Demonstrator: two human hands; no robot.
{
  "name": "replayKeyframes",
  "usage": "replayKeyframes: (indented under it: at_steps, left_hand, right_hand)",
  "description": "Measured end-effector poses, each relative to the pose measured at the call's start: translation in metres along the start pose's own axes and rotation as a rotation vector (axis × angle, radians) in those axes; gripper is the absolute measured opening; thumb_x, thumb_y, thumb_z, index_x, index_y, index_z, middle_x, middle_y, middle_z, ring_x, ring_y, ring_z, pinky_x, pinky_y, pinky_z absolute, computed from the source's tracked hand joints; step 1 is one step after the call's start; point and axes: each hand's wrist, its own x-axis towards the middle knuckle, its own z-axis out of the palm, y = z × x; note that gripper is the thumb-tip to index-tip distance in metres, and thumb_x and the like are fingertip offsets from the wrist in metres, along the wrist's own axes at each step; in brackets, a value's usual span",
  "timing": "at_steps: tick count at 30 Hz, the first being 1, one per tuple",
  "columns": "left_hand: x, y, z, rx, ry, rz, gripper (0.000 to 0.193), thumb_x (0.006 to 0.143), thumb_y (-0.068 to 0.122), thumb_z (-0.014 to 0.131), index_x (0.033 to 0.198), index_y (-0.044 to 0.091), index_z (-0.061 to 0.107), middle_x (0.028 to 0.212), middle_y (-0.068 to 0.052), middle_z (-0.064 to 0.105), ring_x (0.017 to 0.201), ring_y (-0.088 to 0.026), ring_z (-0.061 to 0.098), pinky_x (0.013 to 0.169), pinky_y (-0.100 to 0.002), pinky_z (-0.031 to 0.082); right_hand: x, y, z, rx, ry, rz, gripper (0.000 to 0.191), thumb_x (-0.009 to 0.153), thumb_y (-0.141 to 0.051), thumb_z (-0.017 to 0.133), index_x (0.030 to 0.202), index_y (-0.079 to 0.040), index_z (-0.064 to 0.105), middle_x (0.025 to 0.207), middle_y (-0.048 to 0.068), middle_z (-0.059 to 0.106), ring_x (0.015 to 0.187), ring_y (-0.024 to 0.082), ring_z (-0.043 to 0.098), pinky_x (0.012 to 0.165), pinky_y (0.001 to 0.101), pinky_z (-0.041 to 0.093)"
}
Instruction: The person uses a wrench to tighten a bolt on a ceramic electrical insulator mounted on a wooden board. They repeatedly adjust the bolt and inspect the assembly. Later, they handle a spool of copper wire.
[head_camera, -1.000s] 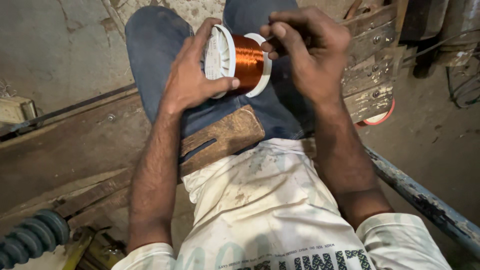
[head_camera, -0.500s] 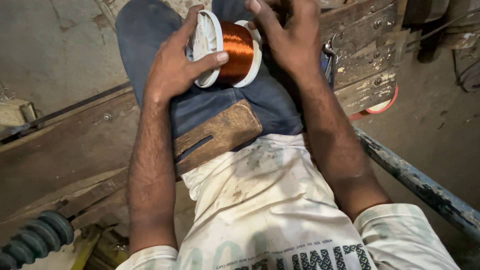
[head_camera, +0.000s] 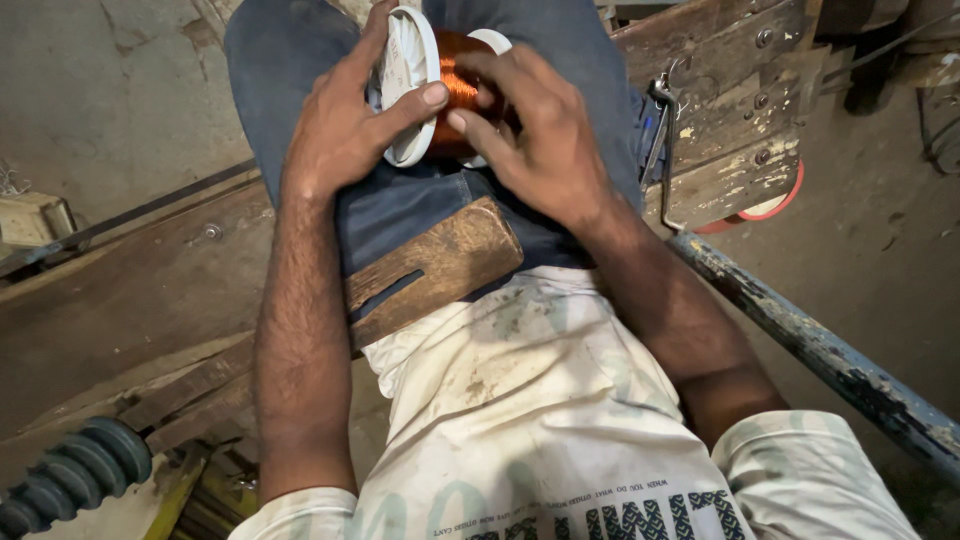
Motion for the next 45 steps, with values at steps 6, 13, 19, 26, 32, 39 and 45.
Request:
replayKeyframes:
  at_steps: [6, 13, 19, 26, 32, 39, 45]
  left_hand:
    - [0.001, 0.000, 0.000, -0.040, 0.000, 0.005, 0.106, 0.088, 0.067, 0.074, 0.164, 0.005, 0.033, 0.150, -0.026, 0.059, 0.139, -0.038, 0.059, 0.116, -0.046, 0.047]
    - [0.001, -0.003, -0.004, -0.028, -0.013, -0.001, 0.104, 0.091, 0.068, 0.073, 0.164, 0.005, 0.034, 0.158, -0.024, 0.054, 0.146, -0.038, 0.056, 0.121, -0.045, 0.044]
    - [0.000, -0.006, 0.000, 0.007, -0.007, -0.002, 0.106, 0.089, 0.071, 0.071, 0.164, 0.006, 0.033, 0.157, -0.025, 0.052, 0.144, -0.040, 0.054, 0.119, -0.048, 0.044]
    - [0.000, -0.010, 0.002, 0.014, -0.009, 0.011, 0.107, 0.090, 0.073, 0.070, 0.165, 0.006, 0.032, 0.155, -0.027, 0.054, 0.142, -0.042, 0.056, 0.118, -0.051, 0.045]
    - [0.000, -0.007, 0.001, 0.011, -0.003, 0.017, 0.107, 0.090, 0.072, 0.071, 0.165, 0.006, 0.033, 0.153, -0.027, 0.057, 0.142, -0.040, 0.058, 0.118, -0.049, 0.046]
    - [0.000, -0.007, 0.000, 0.026, -0.009, 0.001, 0.108, 0.089, 0.072, 0.070, 0.163, 0.003, 0.033, 0.148, -0.028, 0.060, 0.138, -0.040, 0.060, 0.116, -0.049, 0.046]
    - [0.000, -0.005, -0.001, 0.028, 0.001, -0.043, 0.110, 0.084, 0.072, 0.073, 0.162, 0.003, 0.035, 0.147, -0.028, 0.059, 0.136, -0.041, 0.059, 0.114, -0.049, 0.046]
  right_hand:
    - [0.004, 0.006, 0.003, 0.092, -0.009, 0.084, 0.013, 0.102, -0.006, 0.078, 0.108, 0.001, 0.069, 0.099, 0.009, 0.063, 0.085, 0.016, 0.065, 0.074, 0.0308, 0.054]
    - [-0.025, -0.015, -0.002, 0.031, -0.028, -0.093, 0.011, 0.094, -0.002, 0.082, 0.100, 0.002, 0.075, 0.094, 0.011, 0.068, 0.077, 0.019, 0.070, 0.063, 0.0320, 0.056]
    - [-0.031, -0.014, 0.002, 0.022, -0.082, -0.115, 0.009, 0.094, -0.002, 0.081, 0.098, 0.001, 0.074, 0.095, 0.008, 0.069, 0.085, 0.018, 0.075, 0.070, 0.0295, 0.062]
    - [-0.029, -0.001, 0.006, -0.008, -0.098, -0.022, 0.037, 0.098, -0.007, 0.080, 0.129, 0.001, 0.063, 0.116, 0.014, 0.063, 0.095, 0.024, 0.073, 0.080, 0.0319, 0.062]
    - [-0.026, -0.003, 0.005, -0.082, -0.093, 0.020, 0.039, 0.095, -0.006, 0.080, 0.130, 0.000, 0.063, 0.116, 0.016, 0.060, 0.099, 0.031, 0.069, 0.086, 0.0403, 0.059]
    - [-0.011, -0.006, 0.007, -0.201, -0.066, -0.119, 0.035, 0.090, 0.004, 0.079, 0.122, -0.010, 0.071, 0.114, 0.010, 0.060, 0.095, 0.027, 0.071, 0.077, 0.0388, 0.061]
    - [-0.003, 0.004, -0.005, -0.326, -0.132, -0.257, 0.032, 0.087, 0.002, 0.076, 0.116, -0.008, 0.068, 0.124, 0.011, 0.061, 0.093, 0.029, 0.071, 0.068, 0.0389, 0.059]
